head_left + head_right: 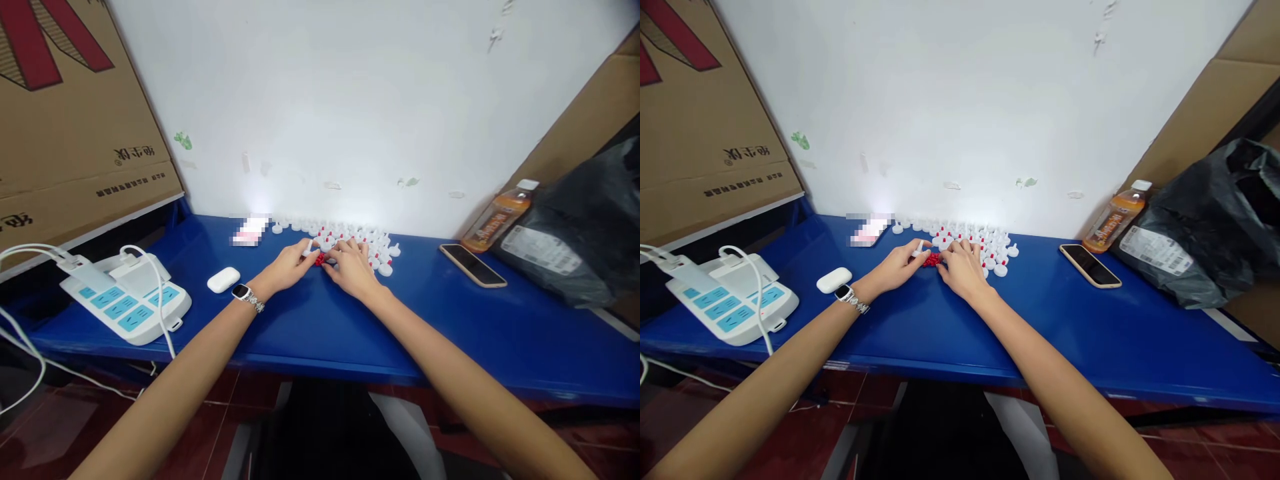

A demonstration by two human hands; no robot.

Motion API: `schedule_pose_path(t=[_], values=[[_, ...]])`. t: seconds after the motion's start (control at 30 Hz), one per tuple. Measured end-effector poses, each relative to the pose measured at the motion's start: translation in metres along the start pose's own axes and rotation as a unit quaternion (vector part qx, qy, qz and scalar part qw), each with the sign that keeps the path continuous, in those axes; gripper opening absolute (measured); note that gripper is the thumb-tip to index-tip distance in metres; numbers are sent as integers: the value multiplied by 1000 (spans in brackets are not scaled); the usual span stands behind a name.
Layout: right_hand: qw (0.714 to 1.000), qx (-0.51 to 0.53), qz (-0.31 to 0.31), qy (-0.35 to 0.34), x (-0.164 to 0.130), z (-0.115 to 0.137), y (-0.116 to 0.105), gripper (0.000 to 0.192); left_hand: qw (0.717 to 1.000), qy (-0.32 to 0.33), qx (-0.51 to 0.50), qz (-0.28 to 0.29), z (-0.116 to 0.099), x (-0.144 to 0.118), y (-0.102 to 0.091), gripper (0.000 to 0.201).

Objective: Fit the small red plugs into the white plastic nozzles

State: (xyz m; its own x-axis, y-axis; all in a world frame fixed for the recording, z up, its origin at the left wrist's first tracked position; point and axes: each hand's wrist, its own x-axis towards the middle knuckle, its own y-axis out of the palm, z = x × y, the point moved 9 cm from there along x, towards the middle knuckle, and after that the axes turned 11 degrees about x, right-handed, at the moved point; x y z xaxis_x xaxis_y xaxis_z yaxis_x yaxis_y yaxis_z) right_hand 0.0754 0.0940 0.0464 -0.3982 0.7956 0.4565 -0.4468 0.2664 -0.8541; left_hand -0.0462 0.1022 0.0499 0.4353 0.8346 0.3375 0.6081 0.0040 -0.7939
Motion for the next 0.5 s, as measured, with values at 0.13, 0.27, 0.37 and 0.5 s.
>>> schedule_pose_path(t=[0.13,0.27,0.37,0.5], values=[[1000,-9,-1,0,2,-1,5,17,1000,-1,0,-18,-2,-2,-2,29],[1000,-4,-3,-11,2,0,9,17,1000,12,-8,-1,-3,-1,3,28],[1000,10,0,-12,2,0,11,16,1000,30,-6,2,-6,-1,3,29],[997,71,-22,0,1,-2,3,11,1000,27,-5,-11,-3,0,2,29]])
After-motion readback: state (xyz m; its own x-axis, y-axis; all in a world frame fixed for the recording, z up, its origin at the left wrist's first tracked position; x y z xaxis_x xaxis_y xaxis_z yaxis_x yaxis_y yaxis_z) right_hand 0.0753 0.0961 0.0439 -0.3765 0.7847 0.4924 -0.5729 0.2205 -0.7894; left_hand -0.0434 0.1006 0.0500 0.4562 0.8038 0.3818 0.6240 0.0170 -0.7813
